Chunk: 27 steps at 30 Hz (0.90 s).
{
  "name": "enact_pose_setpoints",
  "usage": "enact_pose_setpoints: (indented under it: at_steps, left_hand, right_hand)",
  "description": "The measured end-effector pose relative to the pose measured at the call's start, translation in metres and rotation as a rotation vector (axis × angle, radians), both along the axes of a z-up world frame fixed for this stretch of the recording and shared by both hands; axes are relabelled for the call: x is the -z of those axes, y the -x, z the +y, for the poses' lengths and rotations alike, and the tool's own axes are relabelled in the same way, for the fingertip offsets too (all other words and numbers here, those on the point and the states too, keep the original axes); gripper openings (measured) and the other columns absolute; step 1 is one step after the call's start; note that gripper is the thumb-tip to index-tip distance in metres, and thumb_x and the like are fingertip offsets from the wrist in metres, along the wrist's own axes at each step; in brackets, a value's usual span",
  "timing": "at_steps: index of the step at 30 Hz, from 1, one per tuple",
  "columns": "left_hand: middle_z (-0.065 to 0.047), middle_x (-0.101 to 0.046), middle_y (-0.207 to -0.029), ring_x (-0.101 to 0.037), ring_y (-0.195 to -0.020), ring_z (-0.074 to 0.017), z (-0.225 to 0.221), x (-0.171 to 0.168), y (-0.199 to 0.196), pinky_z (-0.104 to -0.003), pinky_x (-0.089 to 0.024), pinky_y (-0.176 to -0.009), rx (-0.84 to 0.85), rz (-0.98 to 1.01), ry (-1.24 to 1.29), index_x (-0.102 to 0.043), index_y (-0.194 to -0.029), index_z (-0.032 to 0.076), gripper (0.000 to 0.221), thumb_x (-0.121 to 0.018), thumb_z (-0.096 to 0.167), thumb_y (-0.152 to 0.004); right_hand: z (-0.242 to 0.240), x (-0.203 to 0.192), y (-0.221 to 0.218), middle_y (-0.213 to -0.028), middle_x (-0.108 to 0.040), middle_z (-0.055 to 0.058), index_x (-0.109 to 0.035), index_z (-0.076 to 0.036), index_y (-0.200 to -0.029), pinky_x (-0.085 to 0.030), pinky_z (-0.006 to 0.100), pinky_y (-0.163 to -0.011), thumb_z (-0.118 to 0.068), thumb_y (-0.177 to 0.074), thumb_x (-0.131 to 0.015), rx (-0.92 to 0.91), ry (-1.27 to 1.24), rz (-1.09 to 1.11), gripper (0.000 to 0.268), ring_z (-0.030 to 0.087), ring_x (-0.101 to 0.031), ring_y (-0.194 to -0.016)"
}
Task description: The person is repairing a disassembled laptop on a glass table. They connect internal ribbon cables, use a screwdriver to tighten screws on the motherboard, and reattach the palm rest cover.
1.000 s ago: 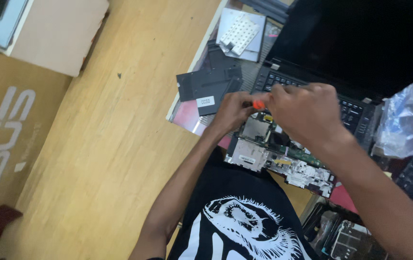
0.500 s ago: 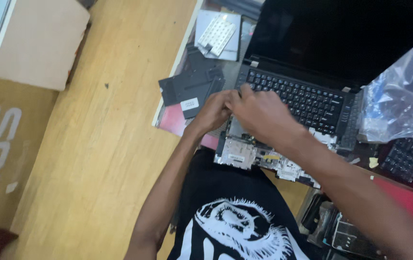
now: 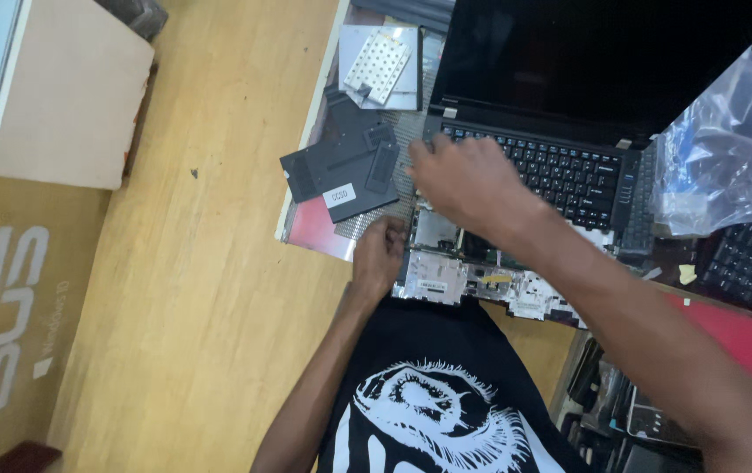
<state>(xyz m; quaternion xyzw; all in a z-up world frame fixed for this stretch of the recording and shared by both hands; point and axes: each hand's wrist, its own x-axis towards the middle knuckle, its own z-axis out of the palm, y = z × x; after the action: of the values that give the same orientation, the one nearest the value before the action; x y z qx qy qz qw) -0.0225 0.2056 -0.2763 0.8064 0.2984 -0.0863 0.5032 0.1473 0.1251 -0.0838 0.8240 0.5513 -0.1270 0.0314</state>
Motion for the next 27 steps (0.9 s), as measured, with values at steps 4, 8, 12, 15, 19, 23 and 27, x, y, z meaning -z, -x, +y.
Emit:
enact_pose_setpoints:
  at_steps: [4,8,12,15,19,23,27]
  left_hand:
    - [-0.008,-0.065,-0.094,-0.068,-0.097,-0.0328,-0.003,-0.009,-0.003,-0.049,-0.057,-0.085,0.004,-0.001,-0.040,-0.067,-0.109,0.017,0.014,-0.064,0.019,-0.095]
    - [-0.009,-0.062,-0.096,-0.067,-0.101,-0.0350,-0.007,-0.010,-0.002,-0.050,-0.055,-0.088,0.005,-0.011,-0.076,-0.067,-0.109,0.017,0.015,-0.062,0.021,-0.096]
    - [-0.009,-0.060,-0.094,-0.066,-0.101,-0.0368,-0.010,-0.016,-0.005,-0.050,-0.055,-0.088,-0.033,-0.055,-0.095,-0.066,-0.109,0.014,0.015,-0.058,0.020,-0.098]
    - [-0.013,-0.061,-0.097,-0.066,-0.106,-0.0378,-0.013,-0.024,-0.009,-0.050,-0.055,-0.090,-0.069,-0.100,-0.065,-0.066,-0.114,0.012,0.020,-0.058,0.022,-0.099]
    - [-0.012,-0.060,-0.094,-0.065,-0.104,-0.0394,-0.010,-0.022,-0.017,-0.052,-0.054,-0.089,-0.046,-0.130,-0.064,-0.066,-0.113,0.009,0.021,-0.056,0.023,-0.101]
    - [-0.014,-0.060,-0.089,-0.065,-0.100,-0.0406,-0.008,-0.024,-0.026,-0.051,-0.052,-0.087,-0.060,-0.157,-0.065,-0.067,-0.106,0.010,0.014,-0.061,0.020,-0.098]
    - [-0.014,-0.062,-0.086,-0.065,-0.095,-0.0406,-0.011,-0.014,-0.021,-0.051,-0.051,-0.084,-0.087,-0.175,-0.069,-0.067,-0.103,0.010,0.013,-0.063,0.020,-0.097]
  right_hand:
    - [0.009,-0.031,0.008,-0.122,-0.064,0.029,-0.055,-0.001,-0.143,-0.063,0.052,-0.066,-0.014,-0.101,-0.055,0.054,0.079,0.189,0.044,0.038,-0.077,-0.078]
    - [0.006,-0.018,0.006,-0.117,-0.066,0.031,-0.057,-0.001,-0.140,-0.065,0.051,-0.060,-0.008,-0.100,-0.053,0.011,0.027,0.048,0.041,0.039,-0.077,-0.075]
    - [0.010,-0.038,0.007,-0.122,-0.063,0.032,-0.055,0.003,-0.142,-0.065,0.049,-0.060,-0.005,-0.098,-0.052,0.025,0.068,0.165,0.044,0.038,-0.077,-0.079]
    - [0.001,0.005,0.005,-0.107,-0.069,0.027,-0.058,0.001,-0.134,-0.064,0.045,-0.054,-0.005,-0.100,-0.056,0.021,0.004,-0.005,0.034,0.034,-0.076,-0.070]
    - [0.009,-0.021,0.008,-0.130,-0.057,0.029,-0.048,-0.003,-0.148,-0.064,0.050,-0.058,-0.003,-0.093,-0.061,0.093,0.129,0.168,0.056,0.038,-0.076,-0.077]
    - [0.005,-0.005,0.000,-0.111,-0.065,0.028,-0.054,-0.002,-0.144,-0.062,0.050,-0.051,-0.016,-0.100,-0.061,0.051,0.046,0.059,0.046,0.037,-0.075,-0.068]
    - [-0.001,-0.005,0.000,-0.120,-0.061,0.033,-0.052,0.002,-0.146,-0.062,0.052,-0.055,-0.007,-0.100,-0.055,0.064,-0.021,0.258,0.047,0.042,-0.074,-0.073]
